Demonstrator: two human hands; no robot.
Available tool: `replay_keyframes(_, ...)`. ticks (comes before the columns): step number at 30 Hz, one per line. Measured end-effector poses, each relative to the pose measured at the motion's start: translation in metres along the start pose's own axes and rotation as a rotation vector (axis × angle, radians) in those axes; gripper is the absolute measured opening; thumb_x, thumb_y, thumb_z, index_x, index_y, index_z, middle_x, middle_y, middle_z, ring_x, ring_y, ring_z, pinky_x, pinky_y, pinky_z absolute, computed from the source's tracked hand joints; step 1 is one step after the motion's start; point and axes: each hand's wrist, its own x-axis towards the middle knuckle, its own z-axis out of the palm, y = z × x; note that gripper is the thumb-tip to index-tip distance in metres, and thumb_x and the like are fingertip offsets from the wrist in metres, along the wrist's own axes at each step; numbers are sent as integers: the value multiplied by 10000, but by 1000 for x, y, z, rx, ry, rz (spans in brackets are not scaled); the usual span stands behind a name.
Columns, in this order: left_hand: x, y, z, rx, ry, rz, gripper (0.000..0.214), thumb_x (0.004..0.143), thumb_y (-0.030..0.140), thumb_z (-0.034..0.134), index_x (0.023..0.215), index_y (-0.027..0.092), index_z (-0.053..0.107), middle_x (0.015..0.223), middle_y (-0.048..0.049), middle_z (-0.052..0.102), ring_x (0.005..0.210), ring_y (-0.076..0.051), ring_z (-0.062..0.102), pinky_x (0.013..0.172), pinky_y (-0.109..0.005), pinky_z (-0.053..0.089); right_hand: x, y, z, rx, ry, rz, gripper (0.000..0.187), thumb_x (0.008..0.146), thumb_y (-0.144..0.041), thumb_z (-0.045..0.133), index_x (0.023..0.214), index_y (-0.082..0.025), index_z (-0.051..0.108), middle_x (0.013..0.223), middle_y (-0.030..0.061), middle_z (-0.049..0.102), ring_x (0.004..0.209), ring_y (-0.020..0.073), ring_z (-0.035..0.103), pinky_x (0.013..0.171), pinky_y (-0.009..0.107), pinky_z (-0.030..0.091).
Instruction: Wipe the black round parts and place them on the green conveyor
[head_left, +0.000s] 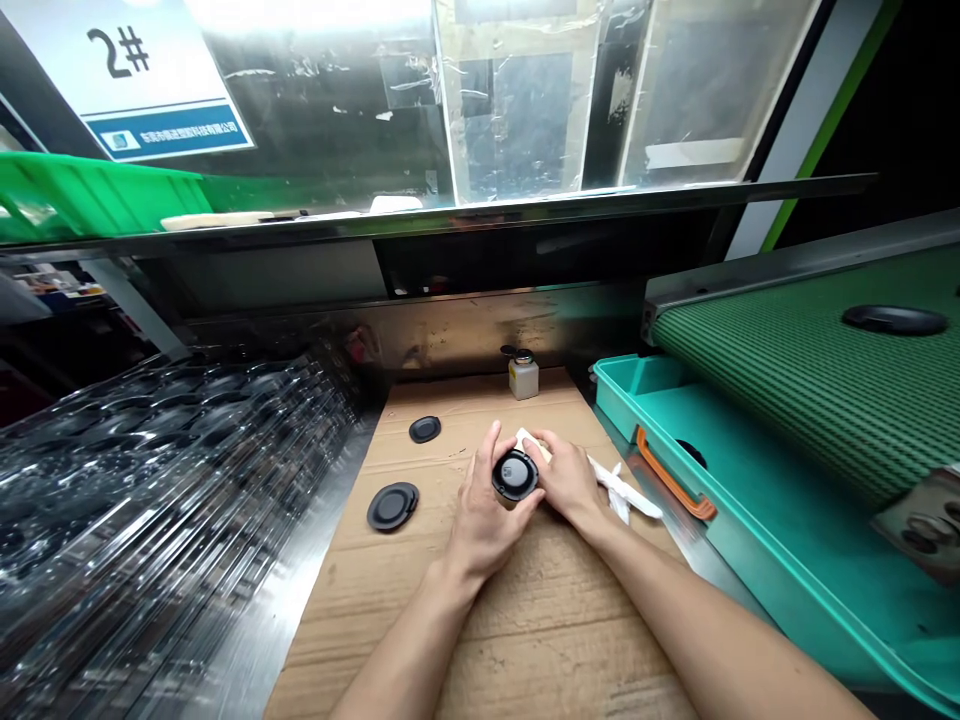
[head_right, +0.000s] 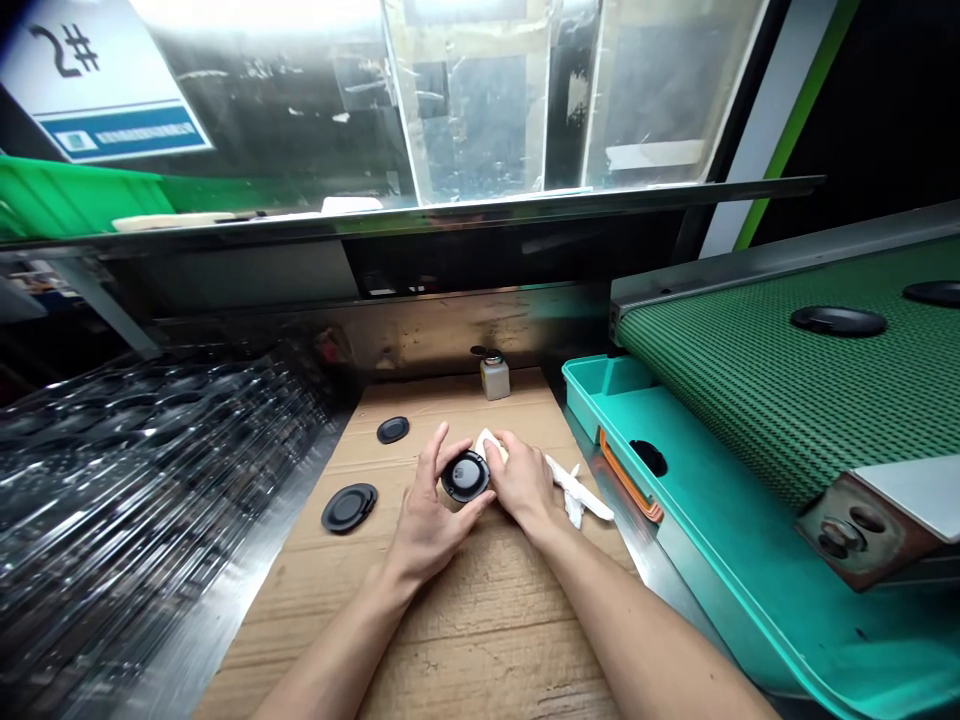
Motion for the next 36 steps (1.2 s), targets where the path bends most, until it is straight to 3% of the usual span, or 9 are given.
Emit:
replay_keyframes(4, 2, -7, -9, 220, -71, 103, 738, 614, 104, 785, 1289, 260, 530, 1239, -88, 602, 1240, -257, 467, 1105, -341, 254, 0, 0, 0, 2, -8, -4, 369, 919, -493, 412, 1136, -286, 627, 1011, 36, 704, 977, 220, 642, 798, 298, 445)
replay_keyframes(9, 10, -23, -35, 438, -11, -54, 90, 712, 300, 735, 750, 249, 671, 793, -76, 652, 1032, -293, 565, 897, -320, 414, -1, 1, 1, -10, 9, -4, 369, 912, -497, 418, 1133, -289, 628, 1006, 35, 704, 978, 232, 639, 806, 311, 439)
replay_keyframes(12, 13, -30, -48, 566, 118, -62, 174, 655, 350, 777, 650, 246, 638, 787, -95, 596, 1154, -336, 470, 947, -343, 374, -2, 1, 2, -31, 4, 3, 379, 909, -501, 416, 1135, -287, 632, 998, 44, 706, 980, 242, 637, 804, 317, 437)
replay_keyframes(15, 11, -26, -50, 781, 117, -14, 241, 690, 431, 731, 808, 232, 662, 1012, -125, 574, 1221, -347, 392, 1028, -407, 303, -3, 0, 2, -45, -5, 3, 381, 909, -499, 408, 1142, -292, 629, 1009, 40, 705, 974, 241, 638, 794, 313, 437)
replay_keyframes(22, -9, 15, -52, 1274, -395, -33, 501, 685, 336, 701, 1166, 234, 603, 1158, -100, 580, 1140, -302, 478, 997, -396, 370, -4, -3, -2, -75, -34, 11, 399, 905, -517, 403, 1152, -298, 627, 1002, 39, 706, 965, 247, 641, 771, 308, 429)
replay_keyframes(24, -13, 36, -67, 1299, -411, 3, 538, 693, 276, 672, 1221, 250, 572, 1181, -80, 581, 1148, -281, 480, 1014, -379, 359, -4, -3, -2, -82, -38, 13, 409, 908, -517, 395, 1157, -291, 628, 994, 43, 707, 948, 241, 644, 756, 299, 425)
replay_keyframes(29, -3, 85, -127, 1372, -230, -57, 736, 691, 164, 580, 1387, 303, 384, 1189, -44, 557, 1104, -238, 505, 1020, -399, 348, -5, -4, -1, -108, -41, 0, 417, 918, -516, 374, 1164, -295, 626, 985, 43, 707, 933, 233, 643, 731, 287, 413)
replay_keyframes(32, 12, 88, -150, 1397, -308, -171, 839, 607, 72, 542, 1398, 299, 374, 1194, -46, 555, 1093, -232, 517, 1010, -387, 358, -5, -3, -1, -122, -41, -1, 416, 920, -517, 365, 1168, -301, 620, 981, 44, 708, 925, 234, 645, 724, 290, 408)
replay_keyframes(36, 24, 77, -154, 1361, -451, -249, 873, 543, 52, 538, 1378, 281, 426, 1240, -53, 568, 1171, -248, 504, 1028, -358, 353, -5, -2, -1, -139, -36, -4, 413, 922, -514, 359, 1165, -299, 615, 978, 46, 711, 910, 232, 646, 726, 295, 402)
